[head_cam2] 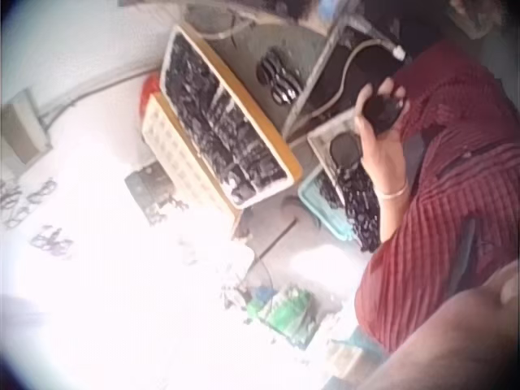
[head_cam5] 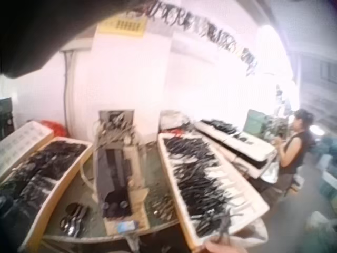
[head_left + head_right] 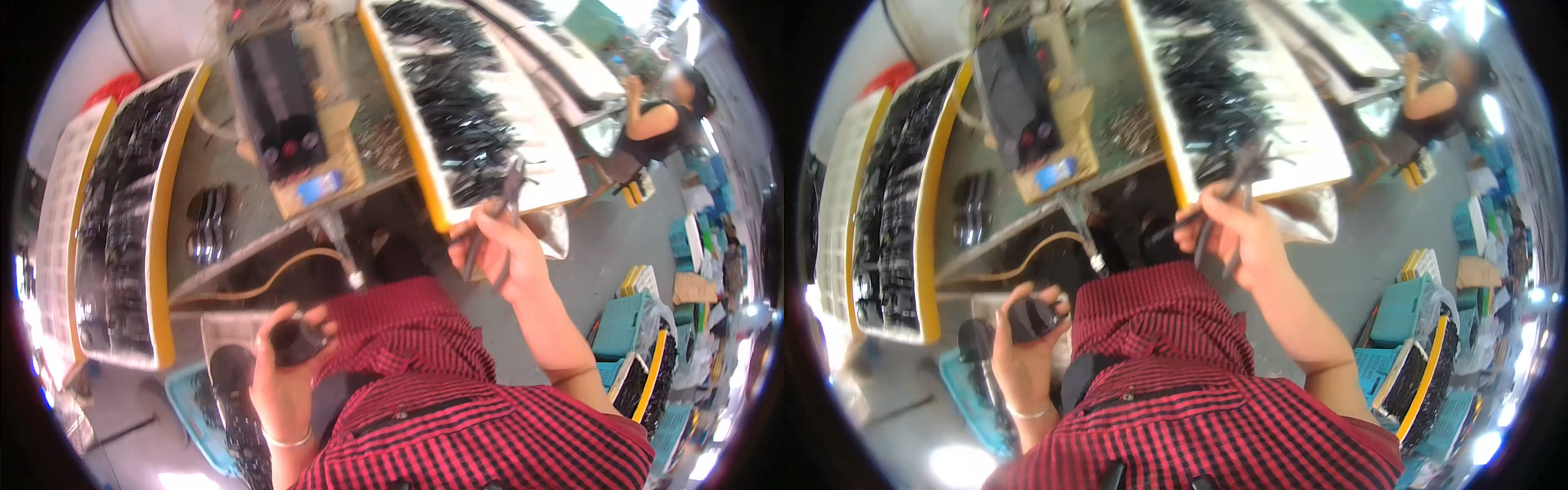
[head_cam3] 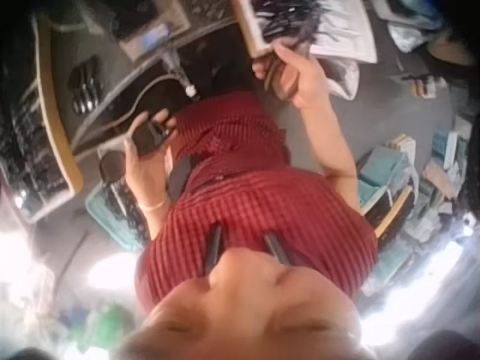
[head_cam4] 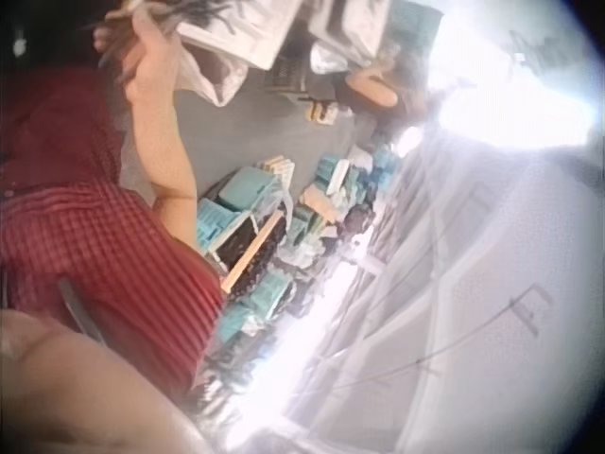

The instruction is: The person repeatedly picks up sunglasses frames and arms from trays, uses pliers to attach the arms to the frames, and places the assembled sunglasses into a tray. The process is repeated for multiple units.

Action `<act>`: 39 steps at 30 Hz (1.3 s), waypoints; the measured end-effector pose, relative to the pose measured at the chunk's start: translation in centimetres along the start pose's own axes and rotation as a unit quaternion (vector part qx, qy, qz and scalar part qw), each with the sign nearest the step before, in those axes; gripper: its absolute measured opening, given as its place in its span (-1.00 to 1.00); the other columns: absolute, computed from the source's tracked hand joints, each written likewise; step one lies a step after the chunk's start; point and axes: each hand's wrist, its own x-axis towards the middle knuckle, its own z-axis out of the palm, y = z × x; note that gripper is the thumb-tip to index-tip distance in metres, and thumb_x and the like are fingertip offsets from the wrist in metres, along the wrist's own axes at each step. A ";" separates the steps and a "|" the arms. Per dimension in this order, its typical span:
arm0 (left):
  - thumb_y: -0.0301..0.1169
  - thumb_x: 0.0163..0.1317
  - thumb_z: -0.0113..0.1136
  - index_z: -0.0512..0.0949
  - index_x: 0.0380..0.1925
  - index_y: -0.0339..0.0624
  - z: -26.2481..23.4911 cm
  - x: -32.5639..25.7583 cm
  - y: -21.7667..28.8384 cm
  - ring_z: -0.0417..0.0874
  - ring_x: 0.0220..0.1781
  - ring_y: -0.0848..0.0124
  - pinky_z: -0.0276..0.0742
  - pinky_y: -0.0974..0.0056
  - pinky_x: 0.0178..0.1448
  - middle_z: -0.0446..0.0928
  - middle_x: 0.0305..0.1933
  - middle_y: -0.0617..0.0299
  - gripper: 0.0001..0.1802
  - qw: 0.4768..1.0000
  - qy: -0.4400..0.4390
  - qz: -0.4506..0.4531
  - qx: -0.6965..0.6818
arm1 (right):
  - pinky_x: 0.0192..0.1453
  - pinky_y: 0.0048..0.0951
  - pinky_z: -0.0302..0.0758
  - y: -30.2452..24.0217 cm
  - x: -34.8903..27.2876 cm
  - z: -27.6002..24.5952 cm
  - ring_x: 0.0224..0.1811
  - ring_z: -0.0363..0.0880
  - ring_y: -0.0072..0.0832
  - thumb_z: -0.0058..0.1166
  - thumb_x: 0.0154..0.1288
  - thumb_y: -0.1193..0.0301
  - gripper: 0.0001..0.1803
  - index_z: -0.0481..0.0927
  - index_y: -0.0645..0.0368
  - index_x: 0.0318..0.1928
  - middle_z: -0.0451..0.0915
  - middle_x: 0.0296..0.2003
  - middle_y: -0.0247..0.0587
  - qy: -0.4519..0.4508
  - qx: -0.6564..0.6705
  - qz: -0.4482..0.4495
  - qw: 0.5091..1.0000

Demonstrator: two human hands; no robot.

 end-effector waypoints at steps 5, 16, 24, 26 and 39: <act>-0.08 0.48 -0.16 0.36 0.19 -0.33 0.5 0.8 -0.9 0.64 -0.04 0.05 0.68 0.11 0.00 0.52 0.06 -0.23 -0.46 0.999 -0.034 -0.001 0.022 | -0.18 -0.25 0.68 -6.5 12.4 -4.2 -0.23 0.67 -0.15 0.02 0.36 0.43 -0.76 0.43 0.42 -0.14 0.60 -0.29 0.08 0.058 0.000 0.024 0.998; 0.09 0.49 -0.35 0.45 -0.20 -0.20 0.3 1.0 1.6 0.53 -0.44 0.29 0.49 0.24 -0.35 0.52 -0.39 0.07 -0.42 0.994 0.012 0.101 0.038 | -0.10 -0.41 0.56 -4.8 5.6 2.4 -0.13 0.61 -0.44 0.17 0.28 0.38 -0.47 0.39 0.27 0.21 0.62 -0.08 -0.11 -0.094 -0.263 0.042 0.959; 0.29 0.42 -0.46 0.42 -0.25 -0.25 5.0 1.3 3.6 0.56 -0.46 0.35 0.54 0.34 -0.31 0.55 -0.44 0.06 -0.23 0.961 0.003 0.215 0.173 | -0.13 -0.29 0.42 -0.8 -3.5 8.4 -0.21 0.55 -0.28 0.34 -0.18 0.45 -0.39 0.62 0.09 0.05 0.58 -0.23 -0.27 -0.271 -0.642 -0.412 0.587; 0.29 0.41 -0.47 0.42 -0.26 -0.25 5.2 1.2 3.3 0.56 -0.46 0.36 0.53 0.35 -0.31 0.55 -0.44 0.06 -0.22 0.956 0.015 0.231 0.178 | -0.14 -0.29 0.41 -0.3 -3.5 8.8 -0.22 0.54 -0.29 0.33 -0.18 0.45 -0.40 0.62 0.09 0.04 0.56 -0.25 -0.28 -0.269 -0.637 -0.414 0.592; 0.29 0.42 -0.48 0.44 -0.26 -0.28 5.5 1.5 2.6 0.53 -0.46 0.42 0.49 0.40 -0.30 0.55 -0.46 0.07 -0.20 0.943 -0.009 0.265 0.203 | -0.25 -0.35 0.38 0.2 -3.3 8.8 -0.34 0.48 -0.36 0.33 -0.13 0.42 -0.46 0.64 0.07 0.01 0.50 -0.37 -0.33 -0.252 -0.655 -0.409 0.584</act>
